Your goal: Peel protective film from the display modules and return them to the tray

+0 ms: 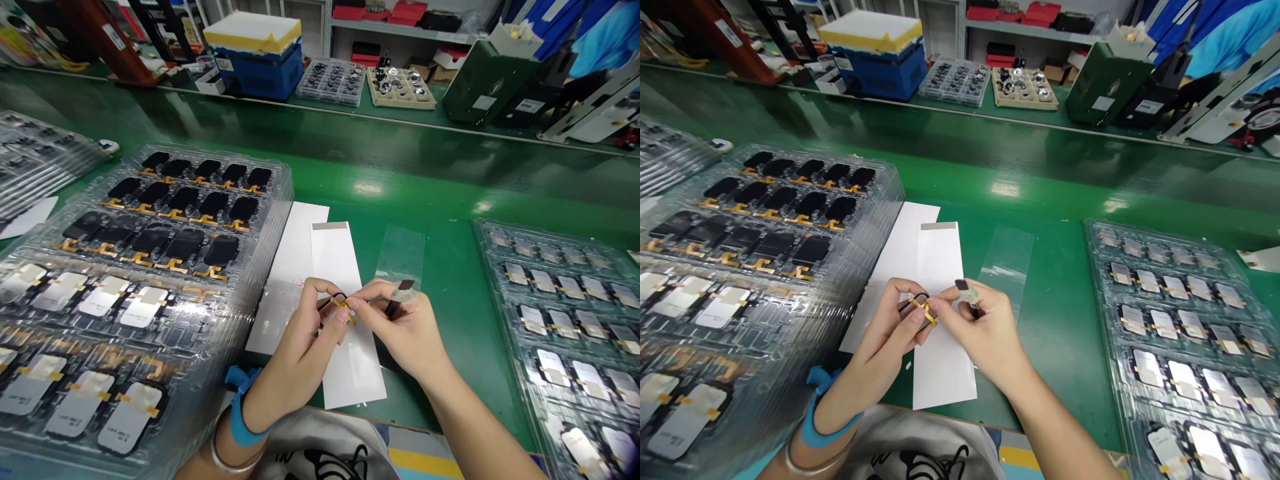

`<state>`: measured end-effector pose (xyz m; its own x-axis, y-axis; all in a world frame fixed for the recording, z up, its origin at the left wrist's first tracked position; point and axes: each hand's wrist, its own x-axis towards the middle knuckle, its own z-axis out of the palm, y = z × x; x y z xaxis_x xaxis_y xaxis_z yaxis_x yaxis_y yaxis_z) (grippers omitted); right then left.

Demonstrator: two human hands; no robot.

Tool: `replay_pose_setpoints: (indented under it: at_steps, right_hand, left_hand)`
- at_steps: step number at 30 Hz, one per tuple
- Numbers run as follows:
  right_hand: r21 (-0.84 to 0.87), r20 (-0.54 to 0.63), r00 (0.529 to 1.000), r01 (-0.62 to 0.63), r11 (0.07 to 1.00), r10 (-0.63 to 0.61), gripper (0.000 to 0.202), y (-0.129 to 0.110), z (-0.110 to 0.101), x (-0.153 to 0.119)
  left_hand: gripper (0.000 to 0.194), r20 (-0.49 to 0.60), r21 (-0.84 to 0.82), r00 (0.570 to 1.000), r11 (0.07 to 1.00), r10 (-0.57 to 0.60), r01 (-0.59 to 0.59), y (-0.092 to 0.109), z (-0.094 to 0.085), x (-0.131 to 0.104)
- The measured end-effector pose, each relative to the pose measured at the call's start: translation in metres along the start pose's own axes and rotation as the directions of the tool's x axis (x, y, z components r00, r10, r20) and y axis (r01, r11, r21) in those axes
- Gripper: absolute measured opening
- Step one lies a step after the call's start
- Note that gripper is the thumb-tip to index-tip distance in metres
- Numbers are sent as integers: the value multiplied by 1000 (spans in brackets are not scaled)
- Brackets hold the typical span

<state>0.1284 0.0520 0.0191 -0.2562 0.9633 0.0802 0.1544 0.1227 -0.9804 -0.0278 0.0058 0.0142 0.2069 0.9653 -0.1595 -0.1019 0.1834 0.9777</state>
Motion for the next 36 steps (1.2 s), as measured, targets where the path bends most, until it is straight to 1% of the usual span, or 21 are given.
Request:
replay_pose_setpoints:
  at_steps: [4, 6, 10, 15, 20, 24, 29, 31, 33, 34, 36]
  right_hand:
    - [-59, -22, 998, 62, 996, -63, 18, -2, 2, -2]
    - [-68, -27, 997, 71, 995, -73, 17, -3, 2, -3]
    - [-48, -12, 1000, 28, 998, -29, 18, -1, 2, -4]
    - [-41, -9, 1000, 21, 999, -21, 19, 0, 4, -3]
    - [-12, 16, 999, -30, 999, 30, 18, 2, 4, -2]
    - [46, 34, 997, -71, 996, 70, 19, 3, 5, 0]
    - [145, 141, 978, -174, 974, 154, 27, 1, 4, 1]
    - [197, 158, 969, -218, 956, 189, 32, 2, 3, 1]
    - [266, 116, 973, -226, 937, 202, 36, 3, 1, 5]
    - [306, 62, 979, -203, 930, 193, 38, 3, -1, 9]
    - [354, -89, 985, -108, 929, 149, 40, 5, -7, 24]
  left_hand:
    - [16, -8, -37, 999, 998, 49, -49, -7, 0, 2]
    - [14, -8, -46, 998, 997, 55, -55, -8, 0, 2]
    - [13, -5, -52, 999, 997, 49, -50, -7, 0, 3]
    - [11, -11, -22, 997, 997, 72, -72, -7, 1, 4]
    - [7, -35, 30, 996, 996, 83, -82, -10, 1, 5]
    - [8, -59, 68, 995, 995, 83, -79, -11, 0, 5]
    - [9, -47, 47, 995, 995, 91, -89, -10, 0, 5]
    - [7, -43, 69, 994, 993, 103, -100, -10, 1, 5]
    - [6, -49, 149, 990, 981, 134, -125, -11, 1, 5]
    - [7, -58, 208, 986, 968, 157, -142, -11, 0, 5]
    - [6, -75, 342, 975, 924, 207, -170, -11, 0, 6]
